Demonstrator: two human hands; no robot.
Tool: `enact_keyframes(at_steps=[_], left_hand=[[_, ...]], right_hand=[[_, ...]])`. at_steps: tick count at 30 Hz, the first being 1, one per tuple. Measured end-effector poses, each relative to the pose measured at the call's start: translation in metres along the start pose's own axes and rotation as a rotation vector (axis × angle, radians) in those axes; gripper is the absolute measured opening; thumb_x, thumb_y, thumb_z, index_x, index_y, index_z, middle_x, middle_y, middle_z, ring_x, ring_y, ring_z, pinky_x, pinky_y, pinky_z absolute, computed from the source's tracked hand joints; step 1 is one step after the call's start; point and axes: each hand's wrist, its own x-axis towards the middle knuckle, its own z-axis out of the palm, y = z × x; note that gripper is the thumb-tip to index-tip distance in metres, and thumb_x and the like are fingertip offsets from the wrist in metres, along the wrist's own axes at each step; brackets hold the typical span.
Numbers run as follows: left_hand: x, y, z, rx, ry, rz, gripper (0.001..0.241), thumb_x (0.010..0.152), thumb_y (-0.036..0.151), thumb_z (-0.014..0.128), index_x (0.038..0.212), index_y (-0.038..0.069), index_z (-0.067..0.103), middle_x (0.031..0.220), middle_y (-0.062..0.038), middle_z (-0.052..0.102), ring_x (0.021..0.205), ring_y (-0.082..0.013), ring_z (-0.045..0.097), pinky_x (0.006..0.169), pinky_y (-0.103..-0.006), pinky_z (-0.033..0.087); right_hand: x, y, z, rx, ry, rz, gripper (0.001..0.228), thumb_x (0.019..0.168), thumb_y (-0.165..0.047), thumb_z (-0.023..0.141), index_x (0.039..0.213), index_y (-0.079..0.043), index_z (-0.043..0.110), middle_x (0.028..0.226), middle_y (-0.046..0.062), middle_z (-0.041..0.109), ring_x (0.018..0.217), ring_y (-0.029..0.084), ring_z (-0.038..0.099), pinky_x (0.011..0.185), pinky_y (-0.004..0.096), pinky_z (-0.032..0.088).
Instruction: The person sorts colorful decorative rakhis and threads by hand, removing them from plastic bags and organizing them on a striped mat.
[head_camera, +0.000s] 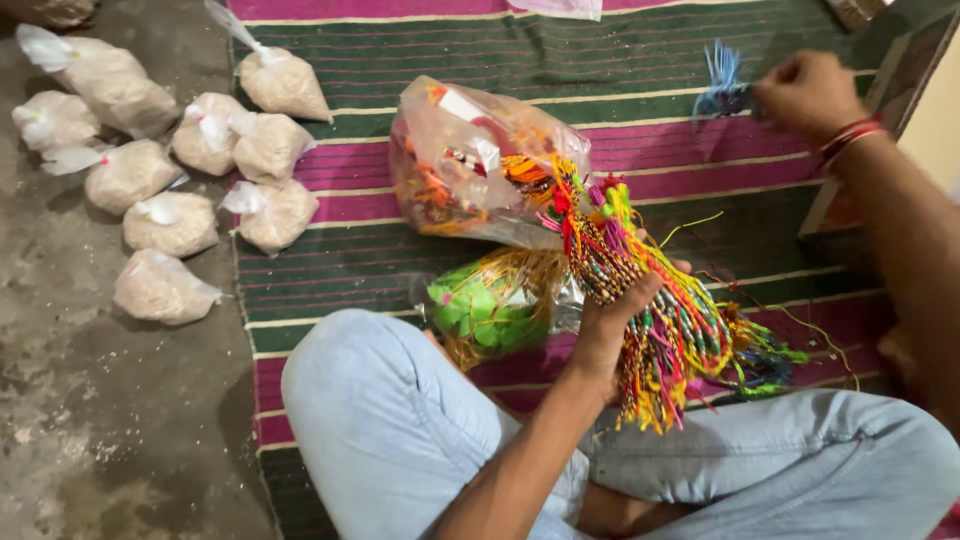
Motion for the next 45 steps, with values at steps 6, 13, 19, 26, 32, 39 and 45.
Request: enact_keyframes(at_steps=[6,13,19,26,32,39,45], left_hand=[[-0.001,-0.009,-0.018,0.093,0.014,0.065,0.064,0.096,0.038,0.084,0.137,-0.003,0.056,0.124,-0.017,0.070,0.104,-0.0219,0.070,0.093,-0.0401,0.060],[-0.008,-0.009,-0.017,-0.063,-0.030,0.006,0.072,0.085,0.056,0.084,0.128,0.005,0.057,0.106,-0.008,0.067,0.091,-0.0202,0.070,0.082,-0.0409,0.060],[-0.014,0.000,-0.004,-0.078,-0.087,0.021,0.077,0.083,0.052,0.084,0.132,-0.003,0.061,0.108,-0.010,0.071,0.094,-0.0181,0.073,0.088,-0.0375,0.061],[-0.019,0.001,0.012,-0.051,-0.031,0.040,0.051,0.093,0.028,0.082,0.127,-0.002,0.061,0.107,-0.011,0.070,0.089,-0.0201,0.071,0.081,-0.0380,0.062],[-0.019,-0.001,0.008,0.012,-0.025,0.037,0.046,0.086,0.021,0.077,0.129,0.015,0.060,0.108,-0.009,0.072,0.084,-0.0161,0.070,0.073,-0.0347,0.061],[-0.008,-0.033,-0.009,0.662,0.072,0.103,0.043,0.088,0.020,0.083,0.120,-0.005,0.069,0.106,-0.008,0.072,0.091,-0.0174,0.067,0.082,-0.0345,0.056],[-0.022,-0.012,-0.006,1.699,0.111,0.120,0.063,0.080,0.018,0.078,0.130,-0.007,0.050,0.101,-0.026,0.070,0.097,-0.0426,0.067,0.083,-0.0512,0.055]], right_hand=[[-0.092,-0.122,-0.074,0.403,-0.111,-0.338,0.015,0.110,-0.013,0.060,0.110,0.001,0.064,0.094,0.006,0.068,0.082,0.015,0.069,0.076,0.030,0.057],[-0.248,-0.193,-0.091,-0.132,-0.213,-0.506,0.012,0.092,-0.003,0.061,0.102,-0.001,0.068,0.083,0.011,0.070,0.073,0.020,0.068,0.066,0.036,0.055],[-0.347,-0.197,-0.061,-0.129,-0.376,-0.247,0.020,0.086,-0.018,0.074,0.095,-0.002,0.067,0.072,0.008,0.069,0.060,0.014,0.066,0.056,0.033,0.055],[-0.369,-0.190,-0.066,-0.096,-0.385,-0.187,0.025,0.084,-0.023,0.077,0.094,-0.002,0.068,0.068,0.010,0.067,0.055,0.016,0.064,0.051,0.034,0.051],[-0.356,-0.167,-0.072,-0.143,-0.242,-0.300,0.059,0.081,-0.035,0.077,0.124,-0.001,0.056,0.120,0.016,0.067,0.091,0.022,0.073,0.070,0.036,0.062],[-0.332,-0.127,-0.006,0.454,-0.412,-0.194,0.079,0.091,-0.037,0.071,0.155,-0.005,0.036,0.137,0.014,0.057,0.124,0.022,0.056,0.101,0.036,0.048],[-0.376,-0.110,0.080,1.455,-0.297,0.280,0.048,0.097,-0.029,0.070,0.134,-0.002,0.056,0.121,0.012,0.064,0.109,0.024,0.063,0.093,0.042,0.051]])
